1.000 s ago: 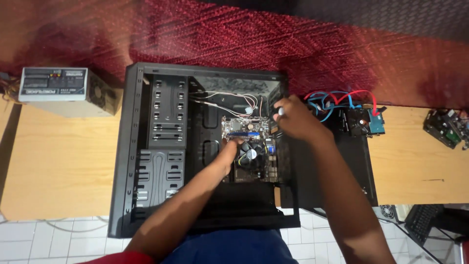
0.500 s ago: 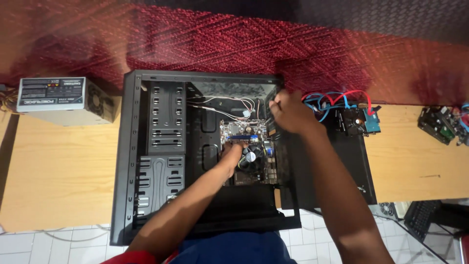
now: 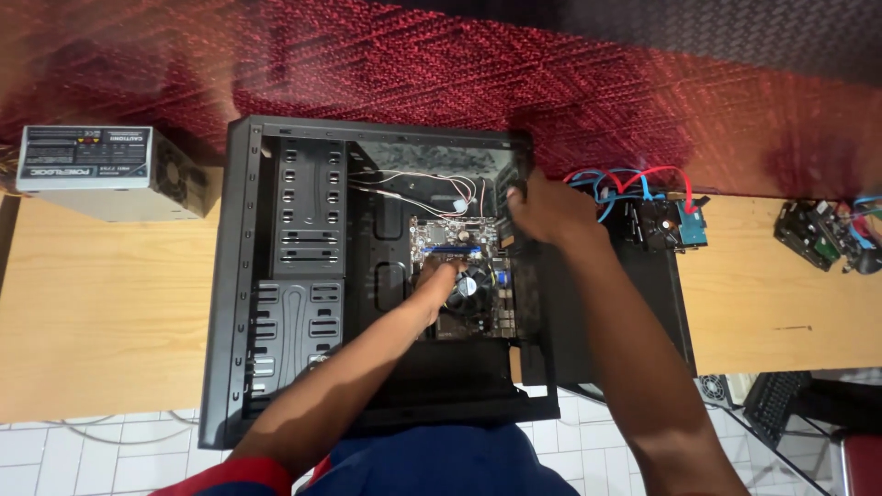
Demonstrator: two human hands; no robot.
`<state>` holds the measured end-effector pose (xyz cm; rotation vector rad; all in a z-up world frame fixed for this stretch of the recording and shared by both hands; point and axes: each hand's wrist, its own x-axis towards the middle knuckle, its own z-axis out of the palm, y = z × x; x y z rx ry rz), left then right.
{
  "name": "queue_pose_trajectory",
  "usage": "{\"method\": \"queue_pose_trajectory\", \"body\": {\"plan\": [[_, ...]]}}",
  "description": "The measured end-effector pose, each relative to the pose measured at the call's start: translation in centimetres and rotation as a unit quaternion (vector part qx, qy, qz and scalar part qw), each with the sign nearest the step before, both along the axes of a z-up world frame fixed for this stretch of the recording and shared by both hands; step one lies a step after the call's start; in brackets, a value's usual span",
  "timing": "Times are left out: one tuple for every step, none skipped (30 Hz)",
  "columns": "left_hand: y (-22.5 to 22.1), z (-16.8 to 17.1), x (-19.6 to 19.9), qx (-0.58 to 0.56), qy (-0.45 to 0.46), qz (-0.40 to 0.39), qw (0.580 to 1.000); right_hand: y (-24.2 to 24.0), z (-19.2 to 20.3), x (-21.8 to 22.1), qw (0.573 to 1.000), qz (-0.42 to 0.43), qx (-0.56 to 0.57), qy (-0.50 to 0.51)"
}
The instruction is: Inspecting and disassembling internal computer components like the motherboard and RAM using a screwdriver.
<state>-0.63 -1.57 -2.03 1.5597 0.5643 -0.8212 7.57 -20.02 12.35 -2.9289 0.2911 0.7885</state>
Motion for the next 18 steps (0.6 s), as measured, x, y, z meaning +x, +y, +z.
{"method": "queue_pose_trajectory", "body": {"plan": [[0.0,-0.1,0.0,0.003,-0.001,-0.004,1.000,0.2,0.3,0.0,1.000,0.004,-0.001,0.005],[0.0,-0.1,0.1,0.007,-0.003,-0.009,1.000,0.4,0.7,0.0,1.000,0.008,-0.001,0.010],[-0.1,-0.1,0.2,0.005,-0.006,-0.009,1.000,0.6,1.4,-0.3,1.000,0.007,-0.003,0.007],[-0.1,-0.2,0.4,0.011,-0.001,-0.017,1.000,0.8,2.1,-0.5,0.998,0.014,0.059,0.018],[-0.1,-0.3,0.1,0.016,0.007,-0.024,1.000,1.0,2.6,-0.8,0.992,0.021,0.119,0.032],[-0.3,-0.8,0.2,0.014,0.008,-0.023,1.000,1.1,3.0,-1.1,0.992,0.022,0.117,0.033],[-0.3,-1.3,0.3,0.008,0.006,-0.027,1.000,1.3,3.3,-1.2,0.992,0.031,0.122,0.030],[-0.4,-1.9,0.4,0.002,0.005,-0.031,1.000,1.5,3.6,-1.4,0.991,0.041,0.126,0.027],[-0.1,-1.2,0.4,0.003,0.006,-0.028,1.000,1.9,3.9,-1.3,0.990,0.043,0.127,0.029],[0.1,-0.5,0.4,0.004,0.008,-0.025,1.000,2.3,4.1,-1.2,0.994,0.029,0.098,0.033],[0.3,0.1,0.3,0.005,0.011,-0.024,1.000,2.6,4.4,-1.3,0.997,0.012,0.069,0.037],[0.4,0.0,0.3,0.007,0.012,-0.024,1.000,2.9,4.5,-1.2,0.997,0.012,0.070,0.039],[0.3,-0.2,0.4,0.007,0.008,-0.034,0.999,3.0,4.6,-1.2,0.998,0.011,0.037,0.045],[0.3,-0.3,0.4,0.007,0.003,-0.044,0.999,3.1,4.8,-1.1,0.999,0.009,0.004,0.052],[-0.1,-0.7,0.4,0.007,0.003,-0.044,0.999,3.3,5.2,-1.3,0.999,0.008,0.004,0.051],[-0.5,-1.1,0.4,0.002,-0.004,-0.056,0.998,3.5,5.5,-1.5,0.998,0.014,0.038,0.040],[-0.9,-1.6,0.4,-0.003,-0.012,-0.068,0.998,3.7,5.9,-1.7,0.997,0.019,0.072,0.028],[-0.5,-1.1,0.3,-0.003,-0.013,-0.069,0.998,3.4,5.2,-1.7,0.997,0.018,0.072,0.027]]}}
